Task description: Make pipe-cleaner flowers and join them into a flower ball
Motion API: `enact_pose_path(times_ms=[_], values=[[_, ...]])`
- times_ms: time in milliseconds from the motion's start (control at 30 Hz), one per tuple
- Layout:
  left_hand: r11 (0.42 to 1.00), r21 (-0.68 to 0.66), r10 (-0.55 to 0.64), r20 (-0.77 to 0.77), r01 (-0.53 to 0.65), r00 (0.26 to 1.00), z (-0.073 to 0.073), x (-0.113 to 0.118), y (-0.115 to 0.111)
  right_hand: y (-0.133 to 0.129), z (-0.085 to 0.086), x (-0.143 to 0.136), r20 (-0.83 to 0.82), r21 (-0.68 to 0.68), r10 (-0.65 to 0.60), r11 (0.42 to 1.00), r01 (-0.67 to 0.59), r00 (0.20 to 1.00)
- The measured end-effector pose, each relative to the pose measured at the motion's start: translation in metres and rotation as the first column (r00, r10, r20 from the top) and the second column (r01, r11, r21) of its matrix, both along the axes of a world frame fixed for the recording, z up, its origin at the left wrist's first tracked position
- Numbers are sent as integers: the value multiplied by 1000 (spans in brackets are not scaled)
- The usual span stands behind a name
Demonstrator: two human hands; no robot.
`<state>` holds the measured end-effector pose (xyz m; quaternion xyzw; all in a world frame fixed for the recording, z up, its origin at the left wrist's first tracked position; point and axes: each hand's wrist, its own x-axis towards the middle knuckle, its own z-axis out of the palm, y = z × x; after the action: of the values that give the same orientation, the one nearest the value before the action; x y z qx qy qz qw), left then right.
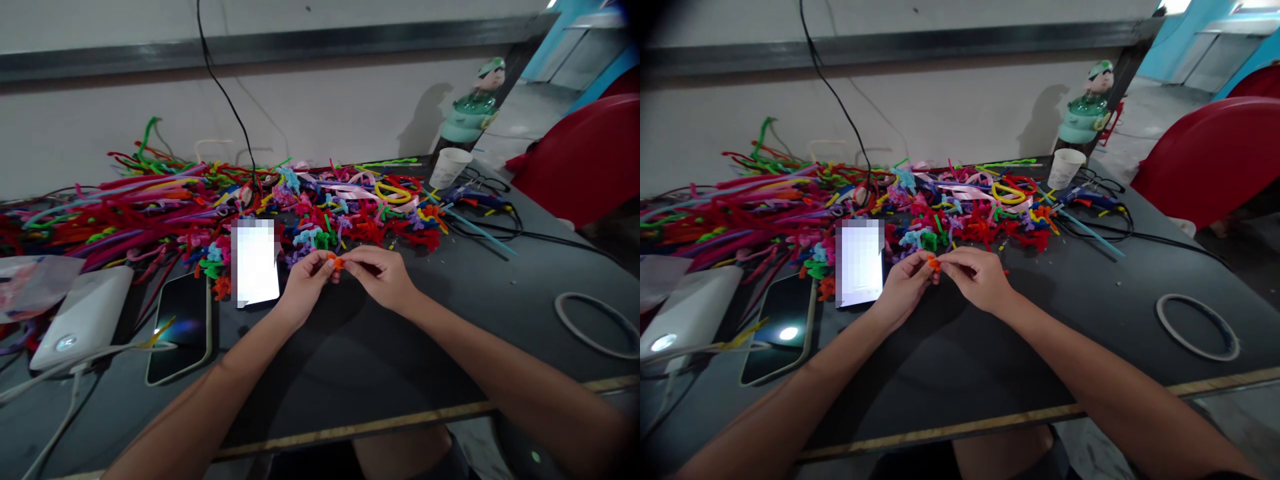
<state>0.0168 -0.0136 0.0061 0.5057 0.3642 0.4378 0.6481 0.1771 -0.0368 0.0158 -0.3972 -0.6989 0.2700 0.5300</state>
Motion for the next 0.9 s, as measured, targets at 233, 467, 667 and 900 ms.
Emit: enact_pose_path(times_ms=[233,467,667,900], values=[[999,22,40,-26,-39,999,-1,-1,1,-4,-2,4,228,76,-40,997,23,973],[978,202,96,-163,-62,982,-3,-2,2,-4,-4,-1,177,151,-184,976,158,967],[712,696,462,-565,94,684,18,-12,-12,-2,1,0,180,68,-293,956,286,939],[607,761,753,-643,230,139,19,-10,-29,0,-2,0,226,63,-277,961,270,934]])
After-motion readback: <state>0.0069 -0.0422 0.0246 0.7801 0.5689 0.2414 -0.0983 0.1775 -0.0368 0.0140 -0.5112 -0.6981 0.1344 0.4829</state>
